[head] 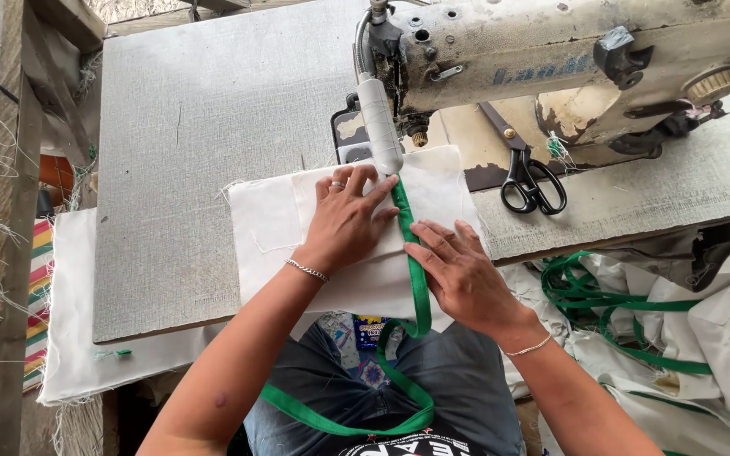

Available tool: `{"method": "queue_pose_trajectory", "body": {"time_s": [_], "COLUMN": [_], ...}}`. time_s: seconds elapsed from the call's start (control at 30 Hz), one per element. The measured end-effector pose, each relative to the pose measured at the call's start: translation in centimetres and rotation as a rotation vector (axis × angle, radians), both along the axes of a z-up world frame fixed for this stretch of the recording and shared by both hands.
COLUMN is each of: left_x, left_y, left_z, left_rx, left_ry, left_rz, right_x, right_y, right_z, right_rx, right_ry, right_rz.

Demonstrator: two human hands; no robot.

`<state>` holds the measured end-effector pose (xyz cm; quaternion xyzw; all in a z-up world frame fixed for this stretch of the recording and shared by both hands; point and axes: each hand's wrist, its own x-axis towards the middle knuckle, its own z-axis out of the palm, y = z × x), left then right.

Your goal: Sewing green straps onto a white fabric bag using an industrial sewing machine and trimming excess with scissors.

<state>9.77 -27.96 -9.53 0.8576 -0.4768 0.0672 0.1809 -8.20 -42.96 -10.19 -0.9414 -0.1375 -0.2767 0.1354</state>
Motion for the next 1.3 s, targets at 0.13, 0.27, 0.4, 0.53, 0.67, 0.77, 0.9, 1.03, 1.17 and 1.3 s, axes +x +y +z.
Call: {"method": "queue_pose_trajectory", "body": {"time_s": [0.13, 0.27, 0.4, 0.53, 0.67, 0.77, 0.9, 1.03, 1.17, 1.3], "left_x": [-0.4, -1.8, -2.7, -2.1, -2.6, -2.5, -2.5, -2.6, -2.5, -2.6], "left_y": [0.4, 1.7, 2.4, 2.1, 2.2, 2.2, 2.2, 2.1, 2.1, 2.3], "left_z": [0.7, -0.2, 0.0, 0.2, 0.1, 0.1, 0.4, 0.7, 0.8, 1.2], "left_rx": [0.024, 0.046, 0.056, 0.086, 0.088, 0.109, 0.102, 0.107, 0.116, 0.111], "left_ry": [0.027, -0.021, 0.038, 0.027, 0.061, 0.059, 0.054, 0.087, 0.086, 0.11], "left_rz": [-0.011, -0.038, -0.046, -0.078, -0.057, -0.05, -0.05, -0.055, -0.053, -0.058], "right_x": [-0.2, -2.0, -1.8, -0.1, -0.1, -0.2, 1.3, 6.2, 9.9, 9.4], "right_y": [0.2, 0.7, 1.1, 0.9, 1.2, 1.3, -0.6, -4.0, -6.1, -8.3], "right_z": [-0.3, -1.1, -0.6, 0.0, -0.3, 0.6, 1.3, 1.0, 0.9, 0.7], "right_rx": [-0.034, -0.077, -0.049, -0.066, -0.075, -0.018, 0.035, 0.211, 0.317, 0.393], "right_ry": [0.054, 0.092, 0.091, 0.033, 0.048, 0.062, 0.087, 0.072, 0.108, 0.118], "right_rz": [-0.008, 0.011, 0.032, 0.015, 0.018, 0.027, 0.087, 0.135, 0.234, 0.153]}}
